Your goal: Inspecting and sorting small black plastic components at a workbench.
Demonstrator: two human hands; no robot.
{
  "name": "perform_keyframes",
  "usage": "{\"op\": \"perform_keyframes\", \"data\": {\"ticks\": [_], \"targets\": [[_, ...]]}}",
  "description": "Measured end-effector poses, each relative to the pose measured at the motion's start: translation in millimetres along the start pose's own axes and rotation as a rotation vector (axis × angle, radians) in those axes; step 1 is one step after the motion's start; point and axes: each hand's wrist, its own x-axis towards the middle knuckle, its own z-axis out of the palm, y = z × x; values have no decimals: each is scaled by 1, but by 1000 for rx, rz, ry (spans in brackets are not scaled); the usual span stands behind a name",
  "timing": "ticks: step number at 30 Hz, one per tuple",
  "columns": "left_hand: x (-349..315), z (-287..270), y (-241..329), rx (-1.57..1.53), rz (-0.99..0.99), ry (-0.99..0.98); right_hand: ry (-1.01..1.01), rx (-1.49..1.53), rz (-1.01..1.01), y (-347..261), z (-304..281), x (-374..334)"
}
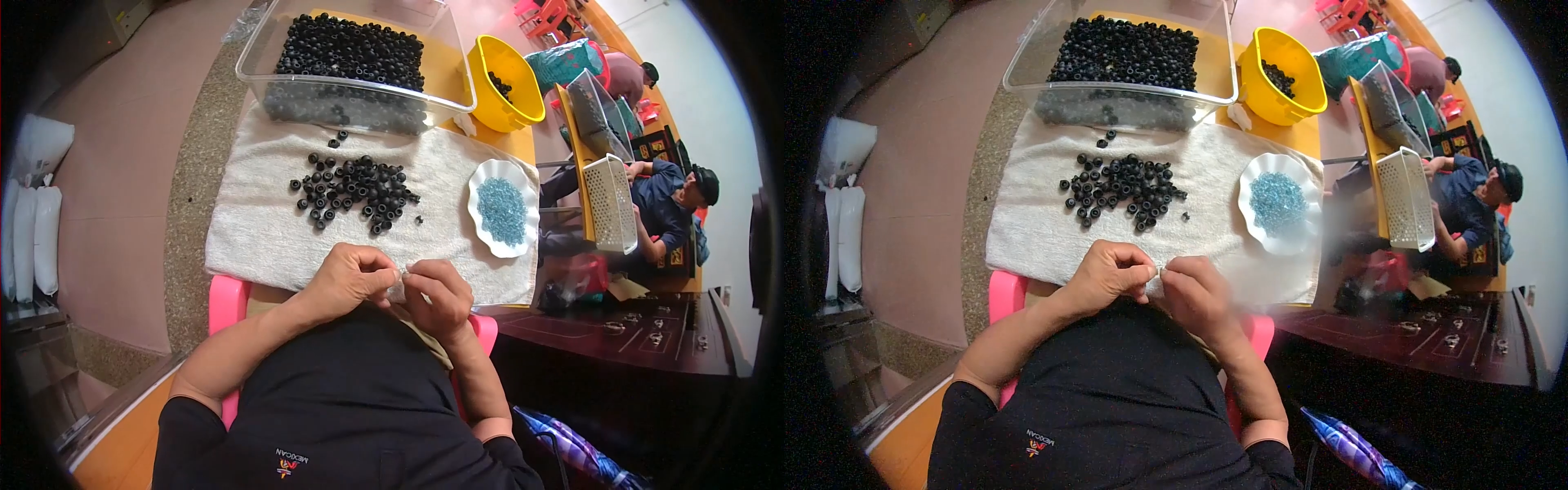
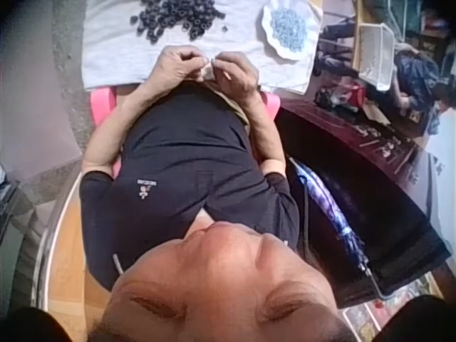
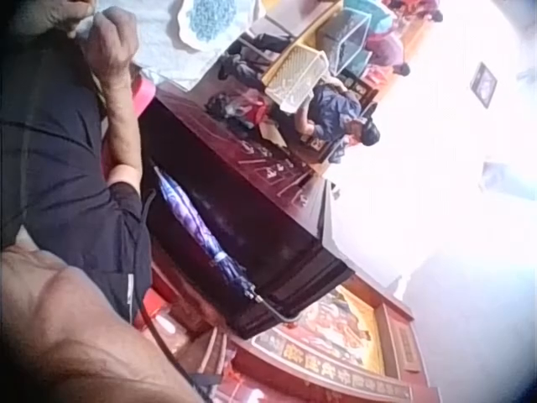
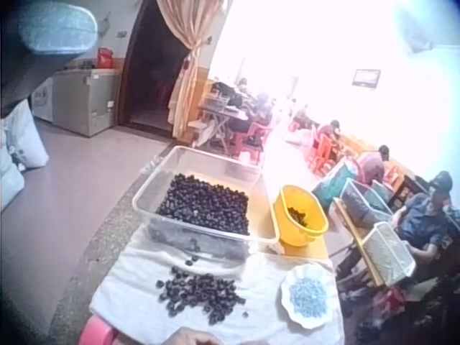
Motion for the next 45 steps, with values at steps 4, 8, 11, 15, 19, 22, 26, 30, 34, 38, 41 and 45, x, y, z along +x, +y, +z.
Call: {"op": "perform_keyframes", "data": {"ticks": [4, 8, 11, 15, 19, 22, 26, 30, 34, 38, 41, 45], "targets": [[0, -1, -1, -4, 19, 8, -8, 153, 177, -7, -1, 1], [0, 0, -1, -9, 23, 8, -25, 345, 403, -4, 2, -7], [0, 0, 0, -1, 29, 3, 27, 503, 491, -2, 5, -9], [1, 0, -2, 6, 39, -6, 44, 647, 552, 1, 4, -11], [0, -1, -2, 17, 36, 1, -50, 461, 416, 1, -4, -1], [-1, 1, 0, 12, 23, 1, -102, 37, 59, -1, -7, 10], [0, 1, 0, 32, 7, 4, -146, -179, -162, -6, -10, 15], [0, 0, 0, 40, 8, 2, -119, -178, -131, -7, -7, 11], [0, 0, 0, 51, 15, -1, -87, 19, 101, -6, -6, 7], [0, -1, 0, 65, 31, 3, -123, 182, 306, -6, -7, 4], [-1, 0, 1, 86, 42, -1, -86, 335, 413, -1, -2, -6], [-2, 3, 3, 97, 37, 17, -90, 574, 716, -3, -2, -11]]}}
